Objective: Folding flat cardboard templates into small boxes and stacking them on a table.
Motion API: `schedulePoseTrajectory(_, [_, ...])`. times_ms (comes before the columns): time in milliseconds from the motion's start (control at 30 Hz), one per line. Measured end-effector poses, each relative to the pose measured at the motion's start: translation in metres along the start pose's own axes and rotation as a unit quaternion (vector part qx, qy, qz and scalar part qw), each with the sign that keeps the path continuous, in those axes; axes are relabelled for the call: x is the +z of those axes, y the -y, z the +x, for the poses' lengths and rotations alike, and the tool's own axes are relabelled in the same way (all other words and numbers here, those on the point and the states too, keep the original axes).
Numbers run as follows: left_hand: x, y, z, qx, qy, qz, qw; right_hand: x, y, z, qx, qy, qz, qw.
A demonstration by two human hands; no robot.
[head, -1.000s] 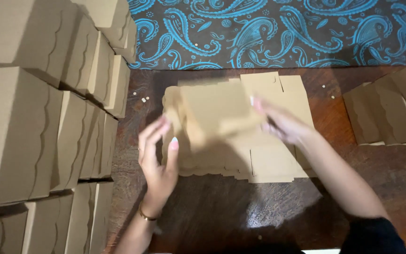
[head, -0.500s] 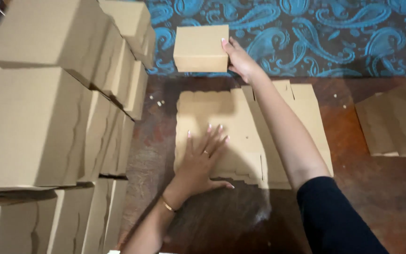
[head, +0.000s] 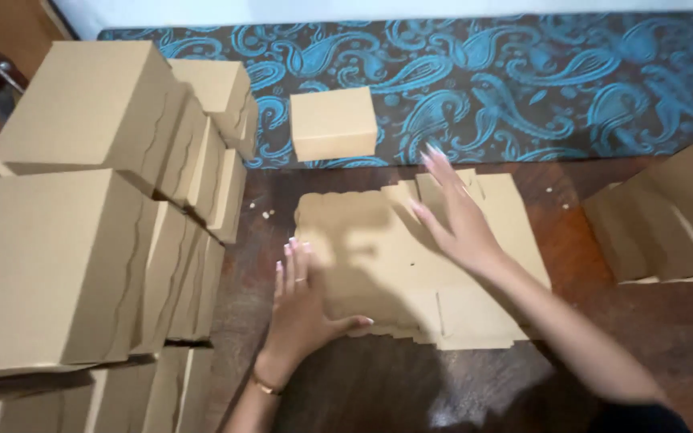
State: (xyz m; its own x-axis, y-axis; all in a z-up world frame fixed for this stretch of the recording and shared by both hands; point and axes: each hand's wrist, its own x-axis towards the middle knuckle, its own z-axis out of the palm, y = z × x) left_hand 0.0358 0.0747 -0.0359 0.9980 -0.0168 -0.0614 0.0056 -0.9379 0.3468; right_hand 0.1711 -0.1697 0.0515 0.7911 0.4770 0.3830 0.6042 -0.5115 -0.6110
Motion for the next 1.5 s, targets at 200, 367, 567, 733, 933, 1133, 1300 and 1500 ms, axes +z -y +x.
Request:
schedulePoseTrajectory(200, [0.009, 0.002, 0.011, -0.063, -0.008, -0.061, 0.996, -0.043, -0.048, -0.097, 0.218, 0.047, -0.14, 0.965])
schedulePoseTrajectory(367, [0.002, -0.001, 0.005, -0.045, -0.039, -0.108, 0.992, -0.036, -0.083, -0.131, 0.272, 0.044, -0.161, 0.948])
schedulePoseTrajectory(567, [-0.019, -0.015, 0.004, -0.057, -0.05, -0.165, 0.983, -0.04, -0.073, -0.126, 0.295, -0.062, -0.07, 0.951])
schedulePoseTrajectory(733, [-0.012, -0.005, 0.004, -0.052, -0.14, -0.21, 0.966, -0.042, -0.08, -0.134, 0.274, -0.16, -0.044, 0.947])
schedulePoseTrajectory(933, [0.003, -0.005, 0.009, 0.02, -0.273, -0.188, 0.943, -0.04, -0.093, -0.138, 0.268, -0.186, 0.133, 0.936])
schedulePoseTrajectory(1133, [-0.002, -0.015, 0.006, 0.121, -0.358, -0.204, 0.903, -0.045, -0.078, -0.133, 0.256, -0.197, 0.172, 0.931])
schedulePoseTrajectory(1300, [-0.008, -0.015, 0.003, 0.166, -0.379, -0.015, 0.91, -0.039, -0.078, -0.134, 0.26, -0.189, 0.176, 0.93])
schedulePoseTrajectory(1500, [-0.022, -0.015, -0.002, 0.277, -0.322, -0.034, 0.905, -0.043, -0.075, -0.134, 0.241, -0.167, 0.123, 0.948])
